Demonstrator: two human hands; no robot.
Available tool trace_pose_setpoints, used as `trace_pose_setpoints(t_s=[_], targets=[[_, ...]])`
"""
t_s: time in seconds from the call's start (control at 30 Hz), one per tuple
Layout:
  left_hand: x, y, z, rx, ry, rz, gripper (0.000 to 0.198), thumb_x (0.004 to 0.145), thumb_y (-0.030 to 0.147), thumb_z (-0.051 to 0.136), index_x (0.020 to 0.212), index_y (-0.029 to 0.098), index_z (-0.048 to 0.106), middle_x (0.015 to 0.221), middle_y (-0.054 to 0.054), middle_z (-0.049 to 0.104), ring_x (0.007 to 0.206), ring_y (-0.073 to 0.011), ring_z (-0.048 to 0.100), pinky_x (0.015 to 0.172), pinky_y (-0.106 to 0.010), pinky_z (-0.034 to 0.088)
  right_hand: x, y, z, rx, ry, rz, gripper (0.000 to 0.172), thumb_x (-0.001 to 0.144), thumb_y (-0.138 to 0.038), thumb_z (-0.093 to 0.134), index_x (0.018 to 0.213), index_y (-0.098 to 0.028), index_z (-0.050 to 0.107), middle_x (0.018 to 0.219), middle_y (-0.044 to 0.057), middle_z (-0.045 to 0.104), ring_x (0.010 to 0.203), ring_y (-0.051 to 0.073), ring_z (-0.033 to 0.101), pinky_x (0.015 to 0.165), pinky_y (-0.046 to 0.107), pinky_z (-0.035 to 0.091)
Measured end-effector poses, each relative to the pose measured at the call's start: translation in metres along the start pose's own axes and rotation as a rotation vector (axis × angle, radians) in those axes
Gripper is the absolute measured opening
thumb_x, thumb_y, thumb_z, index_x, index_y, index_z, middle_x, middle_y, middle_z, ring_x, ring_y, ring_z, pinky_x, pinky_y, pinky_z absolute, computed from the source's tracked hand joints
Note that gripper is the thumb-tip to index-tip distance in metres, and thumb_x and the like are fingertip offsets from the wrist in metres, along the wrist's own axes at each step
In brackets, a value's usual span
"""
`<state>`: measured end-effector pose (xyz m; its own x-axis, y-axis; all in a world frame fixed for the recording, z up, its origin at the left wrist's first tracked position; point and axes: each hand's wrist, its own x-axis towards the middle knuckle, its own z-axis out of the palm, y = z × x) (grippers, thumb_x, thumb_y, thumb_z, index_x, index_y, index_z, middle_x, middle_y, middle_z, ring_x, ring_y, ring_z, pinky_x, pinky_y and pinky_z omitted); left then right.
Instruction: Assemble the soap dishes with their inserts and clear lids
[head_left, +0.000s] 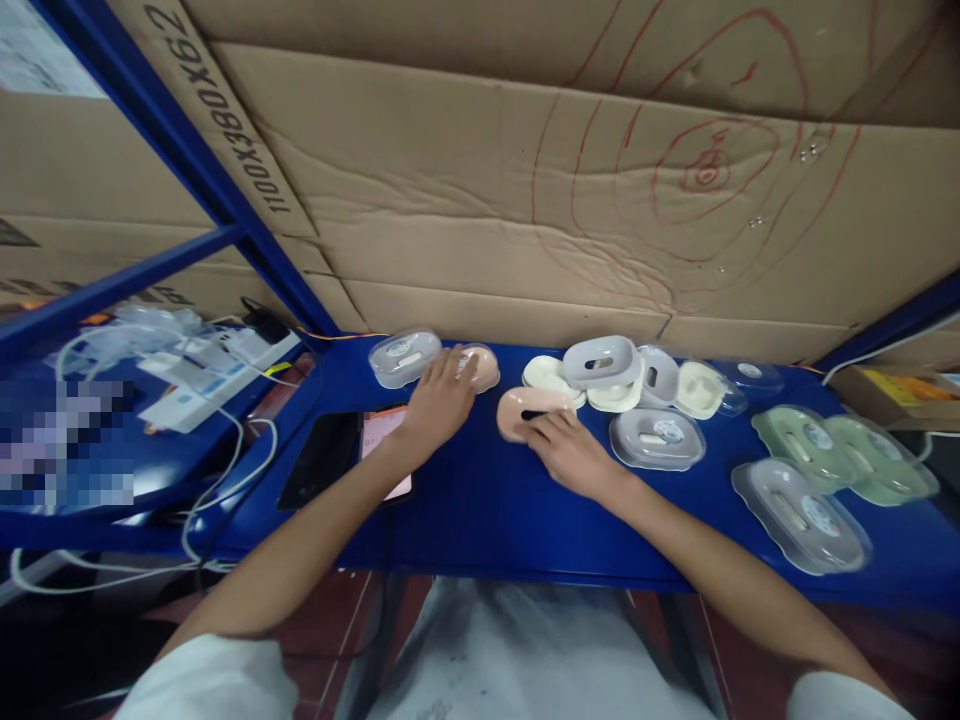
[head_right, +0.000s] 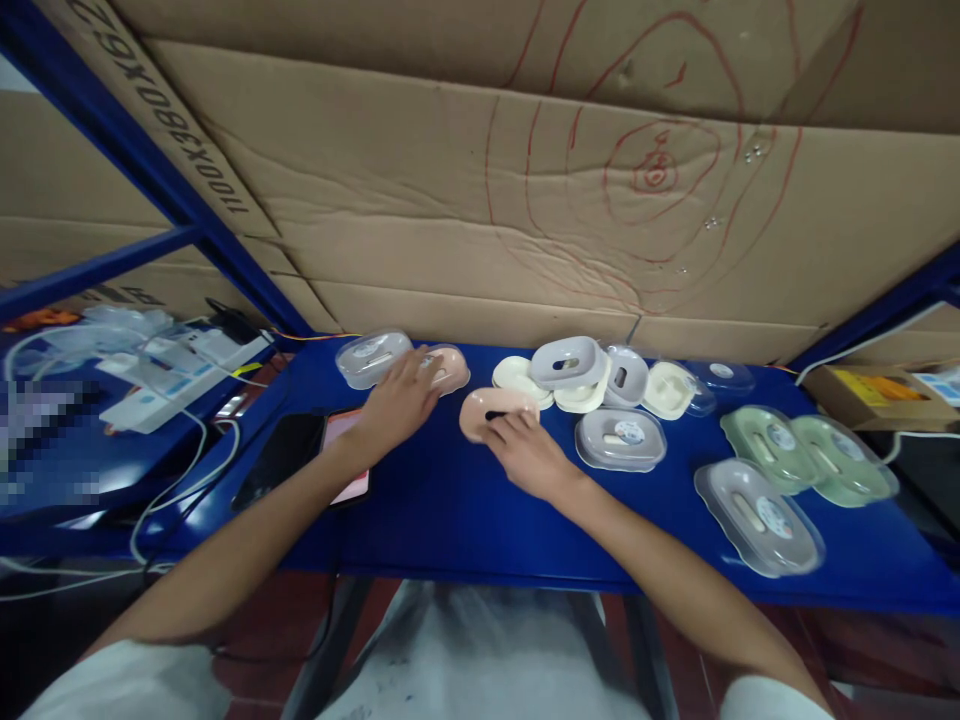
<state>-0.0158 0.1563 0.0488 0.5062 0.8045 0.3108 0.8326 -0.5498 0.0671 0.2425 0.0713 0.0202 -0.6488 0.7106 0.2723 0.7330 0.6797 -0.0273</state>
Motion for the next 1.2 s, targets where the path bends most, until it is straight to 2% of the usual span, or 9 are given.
trace_pose_setpoints(t_s=[0.2, 0.37, 0.47, 0.63, 0.73, 0.87, 1.0, 1.07, 1.2], targets=[[0.039, 0.026, 0.022, -0.191, -0.212, 0.398, 0.052, 0.101, 0.008, 0.044, 0.151, 0.016, 0.055, 0.163, -0.015, 0.053, 0.154, -0.0255, 0.047, 0.126, -0.046, 0.039, -0.039, -0.019, -0.016, 0.107, 0.187, -0.15, 0.041, 0.106, -0.02, 0.054, 0.146, -0.015, 0.063, 0.12, 0.015, 0.075, 0.129, 0.03, 0.067, 0.11, 0.048, 0.058], [0.031, 0.017, 0.015, -0.294, -0.276, 0.447, 0.028, 0.099, 0.013, 0.057, 0.124, 0.015, 0.07, 0.129, -0.015, 0.073, 0.124, -0.0268, 0.068, 0.111, -0.043, 0.05, -0.044, -0.019, -0.026, 0.261, 0.417, 0.019, 0.058, 0.107, -0.02, 0.055, 0.163, -0.03, 0.046, 0.132, 0.01, 0.074, 0.133, 0.027, 0.066, 0.112, 0.046, 0.058], [0.011, 0.009, 0.005, -0.359, -0.313, 0.439, 0.016, 0.097, 0.014, 0.065, 0.112, 0.017, 0.071, 0.113, -0.012, 0.075, 0.111, -0.0268, 0.071, 0.101, -0.04, 0.054, -0.04, -0.014, -0.025, 0.257, 0.493, 0.142, 0.053, 0.107, -0.022, 0.056, 0.159, -0.032, 0.053, 0.132, 0.009, 0.074, 0.126, 0.028, 0.07, 0.11, 0.047, 0.058], [-0.009, 0.0, -0.004, -0.478, -0.365, 0.426, 0.007, 0.097, 0.013, 0.067, 0.1, 0.019, 0.069, 0.101, -0.004, 0.076, 0.094, -0.0184, 0.074, 0.087, -0.029, 0.056, -0.034, -0.007, -0.013, 0.162, 0.41, 0.197, 0.037, 0.108, -0.025, 0.056, 0.144, -0.025, 0.067, 0.123, 0.011, 0.077, 0.118, 0.029, 0.071, 0.103, 0.048, 0.057], [-0.011, -0.003, -0.007, -0.506, -0.34, 0.411, 0.011, 0.096, 0.02, 0.071, 0.106, 0.02, 0.068, 0.108, -0.005, 0.074, 0.1, -0.0207, 0.072, 0.092, -0.033, 0.057, -0.033, -0.008, -0.006, 0.145, 0.349, 0.207, 0.037, 0.109, -0.026, 0.054, 0.143, -0.025, 0.068, 0.125, 0.011, 0.076, 0.118, 0.029, 0.07, 0.104, 0.049, 0.056], [-0.015, -0.004, -0.006, -0.522, -0.238, 0.331, 0.048, 0.09, 0.028, 0.081, 0.135, 0.022, 0.063, 0.139, -0.012, 0.063, 0.135, -0.0305, 0.06, 0.117, -0.047, 0.049, -0.028, -0.015, -0.002, 0.149, 0.327, 0.144, 0.038, 0.108, -0.023, 0.055, 0.145, -0.025, 0.066, 0.133, 0.012, 0.075, 0.128, 0.029, 0.067, 0.108, 0.051, 0.054], [-0.024, -0.006, 0.002, -0.556, -0.296, 0.335, 0.095, 0.083, 0.037, 0.089, 0.164, 0.031, 0.039, 0.166, -0.013, 0.042, 0.154, -0.0343, 0.045, 0.126, -0.05, 0.043, -0.02, -0.024, -0.002, 0.224, 0.279, 0.07, 0.048, 0.11, -0.021, 0.051, 0.158, -0.024, 0.053, 0.139, 0.012, 0.072, 0.134, 0.026, 0.065, 0.112, 0.047, 0.055], [-0.027, -0.007, 0.006, -0.547, -0.31, 0.352, 0.092, 0.086, 0.036, 0.087, 0.165, 0.033, 0.039, 0.169, -0.012, 0.04, 0.155, -0.0344, 0.044, 0.126, -0.05, 0.043, -0.018, -0.026, -0.003, 0.266, 0.226, 0.014, 0.055, 0.111, -0.021, 0.049, 0.165, -0.025, 0.042, 0.144, 0.011, 0.069, 0.139, 0.024, 0.062, 0.116, 0.046, 0.053], [-0.03, -0.009, 0.008, -0.483, -0.248, 0.352, 0.066, 0.089, 0.034, 0.086, 0.149, 0.028, 0.06, 0.163, -0.014, 0.047, 0.153, -0.0372, 0.046, 0.123, -0.054, 0.046, -0.02, -0.024, -0.002, 0.224, 0.143, -0.022, 0.059, 0.111, -0.025, 0.051, 0.168, -0.026, 0.035, 0.154, 0.009, 0.063, 0.146, 0.024, 0.056, 0.125, 0.052, 0.045]])
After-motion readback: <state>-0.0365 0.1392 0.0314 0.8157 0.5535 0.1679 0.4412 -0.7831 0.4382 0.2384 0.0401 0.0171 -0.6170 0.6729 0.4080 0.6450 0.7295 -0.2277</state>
